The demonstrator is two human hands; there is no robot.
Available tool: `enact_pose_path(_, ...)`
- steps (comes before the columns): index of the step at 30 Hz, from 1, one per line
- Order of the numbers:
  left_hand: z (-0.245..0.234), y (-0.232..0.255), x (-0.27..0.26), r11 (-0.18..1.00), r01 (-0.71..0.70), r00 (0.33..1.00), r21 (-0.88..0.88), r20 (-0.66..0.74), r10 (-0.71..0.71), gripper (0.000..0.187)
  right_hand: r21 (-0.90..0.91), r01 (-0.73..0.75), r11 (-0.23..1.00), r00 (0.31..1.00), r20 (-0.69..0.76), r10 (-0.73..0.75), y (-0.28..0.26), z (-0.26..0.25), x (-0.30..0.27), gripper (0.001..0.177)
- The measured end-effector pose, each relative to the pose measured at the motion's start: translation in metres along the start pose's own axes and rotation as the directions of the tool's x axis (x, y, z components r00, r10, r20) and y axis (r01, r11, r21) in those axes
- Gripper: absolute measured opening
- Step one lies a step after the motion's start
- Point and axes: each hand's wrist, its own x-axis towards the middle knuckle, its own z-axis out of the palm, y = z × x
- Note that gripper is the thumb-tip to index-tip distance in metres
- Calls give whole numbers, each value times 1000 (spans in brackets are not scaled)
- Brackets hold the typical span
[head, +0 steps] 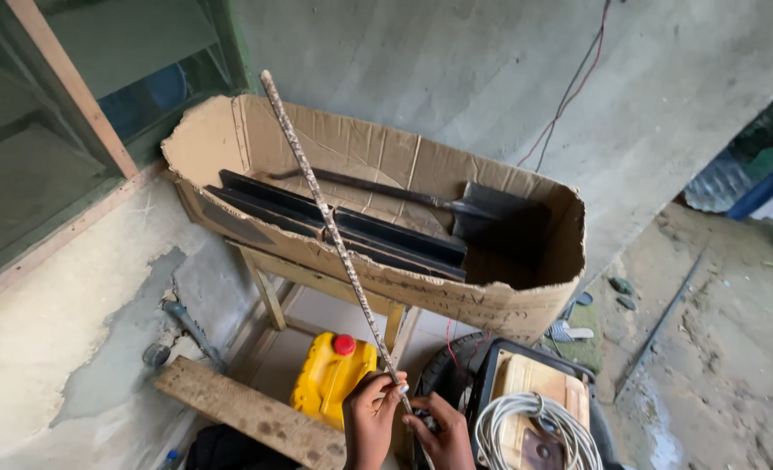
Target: Assembling and inspecting a television antenna and its support poles.
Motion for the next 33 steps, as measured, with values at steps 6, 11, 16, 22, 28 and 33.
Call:
enact_pose_path(6,11,-26,26,991,98,993,-86,-56,-103,18,45,126,991,992,13,-127,46,2,25,21)
enact_pose_path(11,14,-48,38,986,116,990,-123,-70,-126,22,-22,33,999,999,-13,-33,22,11,54,22)
enact_pose_path(16,-6,-46,66,996,44,996,-80,-74,-50,24,26,74,997,997,13,-75,-1,20,84,22)
enact_pose_path(22,-18,-9,102,994,78,996,-80,-36,-81,23,-16,-21,1000,1000,-10,21,-39,17,112,25)
enact_pose_path(28,-14,28,117,982,16,996,-187,-82,-32,30,-31,97,995,994,-54,-99,-60,7,125,24)
enact_pose_path(33,-14,41,133,965,22,996,-260,-75,-43,33,-39,30,999,999,-14,-30,-83,-4,143,28)
